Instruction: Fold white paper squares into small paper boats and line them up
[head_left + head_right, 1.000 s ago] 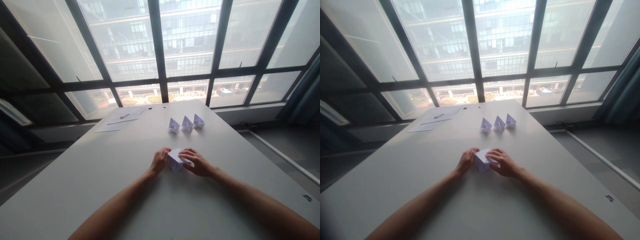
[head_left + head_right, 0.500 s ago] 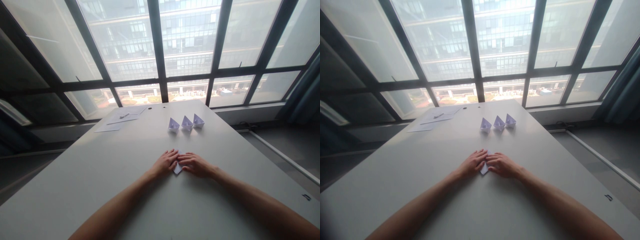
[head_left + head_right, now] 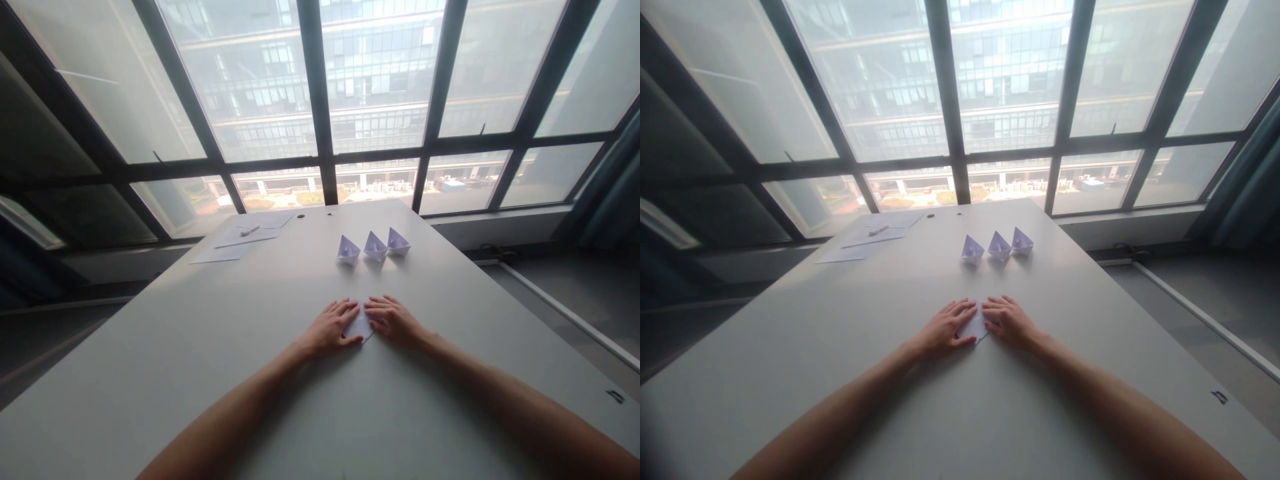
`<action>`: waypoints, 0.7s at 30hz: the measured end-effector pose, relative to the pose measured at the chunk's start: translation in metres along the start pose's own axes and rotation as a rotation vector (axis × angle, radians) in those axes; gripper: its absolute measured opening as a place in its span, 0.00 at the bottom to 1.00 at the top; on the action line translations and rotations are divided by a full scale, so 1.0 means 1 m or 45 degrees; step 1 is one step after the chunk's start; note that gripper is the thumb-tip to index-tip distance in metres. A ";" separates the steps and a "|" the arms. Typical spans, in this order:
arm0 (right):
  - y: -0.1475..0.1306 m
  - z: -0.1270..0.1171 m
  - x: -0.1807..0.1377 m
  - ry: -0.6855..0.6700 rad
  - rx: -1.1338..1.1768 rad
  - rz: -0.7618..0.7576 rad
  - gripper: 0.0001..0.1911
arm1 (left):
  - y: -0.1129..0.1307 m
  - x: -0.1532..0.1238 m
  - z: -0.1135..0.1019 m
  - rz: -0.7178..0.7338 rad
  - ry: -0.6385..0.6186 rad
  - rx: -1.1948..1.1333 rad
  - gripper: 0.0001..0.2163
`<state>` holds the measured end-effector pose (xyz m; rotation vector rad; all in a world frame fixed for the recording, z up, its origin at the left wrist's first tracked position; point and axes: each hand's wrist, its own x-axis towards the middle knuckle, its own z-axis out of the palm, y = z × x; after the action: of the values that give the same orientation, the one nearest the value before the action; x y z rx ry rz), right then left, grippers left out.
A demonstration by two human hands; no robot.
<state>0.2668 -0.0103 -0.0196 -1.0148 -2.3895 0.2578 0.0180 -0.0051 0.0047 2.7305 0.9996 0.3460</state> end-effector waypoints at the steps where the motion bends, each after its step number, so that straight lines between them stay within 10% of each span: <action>1: -0.001 -0.001 0.000 -0.011 0.007 0.000 0.20 | 0.001 0.000 -0.001 -0.004 0.030 -0.003 0.33; 21: -0.008 -0.007 0.001 -0.039 0.055 -0.026 0.17 | -0.002 0.001 0.004 -0.034 -0.065 0.014 0.28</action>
<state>0.2650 -0.0156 -0.0109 -0.9728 -2.4104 0.3180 0.0184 -0.0032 0.0006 2.7186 1.0271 0.2654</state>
